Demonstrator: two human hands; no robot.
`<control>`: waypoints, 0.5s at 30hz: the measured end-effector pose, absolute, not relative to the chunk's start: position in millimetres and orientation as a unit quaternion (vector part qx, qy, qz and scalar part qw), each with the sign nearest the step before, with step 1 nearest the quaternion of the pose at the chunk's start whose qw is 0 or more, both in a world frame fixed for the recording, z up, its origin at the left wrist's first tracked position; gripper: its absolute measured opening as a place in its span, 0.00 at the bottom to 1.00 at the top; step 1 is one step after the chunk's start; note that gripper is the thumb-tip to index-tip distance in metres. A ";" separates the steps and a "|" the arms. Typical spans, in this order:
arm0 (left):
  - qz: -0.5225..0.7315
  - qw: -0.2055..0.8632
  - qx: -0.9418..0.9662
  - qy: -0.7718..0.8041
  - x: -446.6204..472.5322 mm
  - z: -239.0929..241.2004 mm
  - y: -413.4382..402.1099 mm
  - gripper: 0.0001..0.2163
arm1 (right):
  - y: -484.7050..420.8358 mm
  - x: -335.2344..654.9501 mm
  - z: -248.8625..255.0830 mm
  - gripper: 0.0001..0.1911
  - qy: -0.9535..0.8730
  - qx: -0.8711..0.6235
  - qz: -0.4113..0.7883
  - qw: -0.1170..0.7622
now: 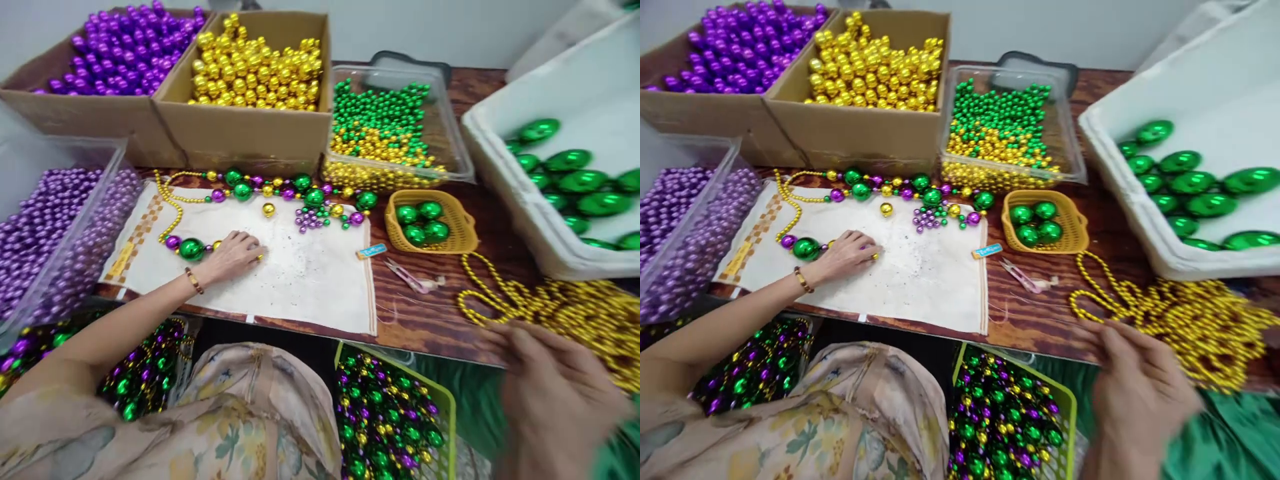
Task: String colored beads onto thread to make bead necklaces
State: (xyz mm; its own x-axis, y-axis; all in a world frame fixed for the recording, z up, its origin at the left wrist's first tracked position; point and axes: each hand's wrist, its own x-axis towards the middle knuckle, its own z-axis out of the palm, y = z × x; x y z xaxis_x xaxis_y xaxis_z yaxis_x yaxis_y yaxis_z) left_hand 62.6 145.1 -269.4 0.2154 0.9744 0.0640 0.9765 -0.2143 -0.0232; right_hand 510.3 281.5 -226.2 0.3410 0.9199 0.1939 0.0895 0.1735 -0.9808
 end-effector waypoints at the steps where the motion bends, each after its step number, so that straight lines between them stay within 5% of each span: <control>1: -0.021 0.031 -0.785 -0.619 63.3 -269.5 144.9 0.12 | 278.6 504.1 -232.8 0.18 -0.470 -0.540 0.365 0.596; 7: -0.103 0.049 -0.797 -0.594 70.2 -275.0 158.5 0.15 | 257.3 456.6 -272.8 0.14 -0.503 -0.482 0.528 0.486; 15: -0.237 -0.002 -0.791 -0.564 166.6 -237.4 281.2 0.15 | 232.8 416.6 -320.2 0.11 -0.472 -0.464 0.513 0.546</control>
State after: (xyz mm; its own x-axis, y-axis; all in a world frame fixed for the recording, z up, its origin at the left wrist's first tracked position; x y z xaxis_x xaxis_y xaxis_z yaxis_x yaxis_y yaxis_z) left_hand 166.6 281.2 -237.4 0.2510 0.8931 0.3732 0.8915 -0.3635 0.2704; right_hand 416.6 232.8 -320.2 0.0270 0.9989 0.0394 -0.1228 0.0424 -0.9915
